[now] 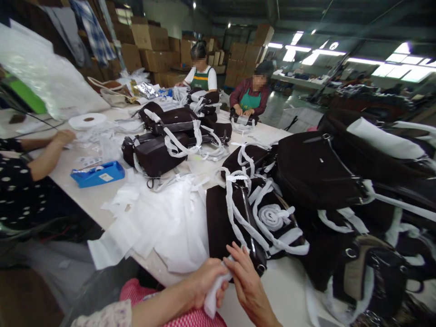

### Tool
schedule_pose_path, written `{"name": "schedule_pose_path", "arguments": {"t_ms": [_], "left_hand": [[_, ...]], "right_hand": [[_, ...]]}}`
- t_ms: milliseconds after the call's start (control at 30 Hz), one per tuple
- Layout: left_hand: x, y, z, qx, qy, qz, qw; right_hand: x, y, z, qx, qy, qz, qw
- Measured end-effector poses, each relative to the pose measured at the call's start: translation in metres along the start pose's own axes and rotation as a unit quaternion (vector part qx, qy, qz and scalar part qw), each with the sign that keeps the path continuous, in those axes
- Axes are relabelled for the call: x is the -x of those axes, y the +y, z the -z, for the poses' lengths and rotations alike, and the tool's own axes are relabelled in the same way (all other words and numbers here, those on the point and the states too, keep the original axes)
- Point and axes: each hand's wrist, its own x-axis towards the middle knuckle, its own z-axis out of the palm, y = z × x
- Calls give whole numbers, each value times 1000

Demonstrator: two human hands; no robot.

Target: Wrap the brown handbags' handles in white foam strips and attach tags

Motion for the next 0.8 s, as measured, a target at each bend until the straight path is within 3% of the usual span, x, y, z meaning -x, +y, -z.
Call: {"name": "schedule_pose_path", "arguments": {"t_ms": [67, 100, 167, 233, 300, 333, 400, 500, 567, 700, 800], "left_hand": [[0, 5, 1, 42, -39, 23, 998], [-1, 7, 1, 60, -55, 23, 996], [-5, 8, 1, 88, -80, 10, 993], [-8, 7, -1, 99, -90, 0, 991], [-10, 4, -2, 99, -91, 0, 991], [-11, 3, -2, 97, -90, 1, 991], [-11, 3, -3, 90, -89, 5, 992], [-12, 3, -5, 82, -90, 12, 992], [-12, 4, -4, 81, -93, 11, 992], [0, 5, 9, 108, -163, 56, 979], [16, 1, 23, 106, -241, 94, 960]], "right_hand": [[10, -12, 0, -73, 91, -90, 989], [15, -19, 0, -120, 154, -156, 968], [23, -33, -3, -244, 243, -316, 884], [30, -47, -9, -401, 212, -445, 772], [35, -60, -19, -531, 125, -499, 674], [37, -67, -23, -569, 105, -505, 641], [38, -79, -33, -603, 116, -508, 604], [37, -90, -44, -617, 169, -508, 576], [36, -94, -52, -612, 208, -504, 573], [38, -95, -66, -541, 300, -490, 614], [40, -93, -74, -487, 331, -489, 644]]}}
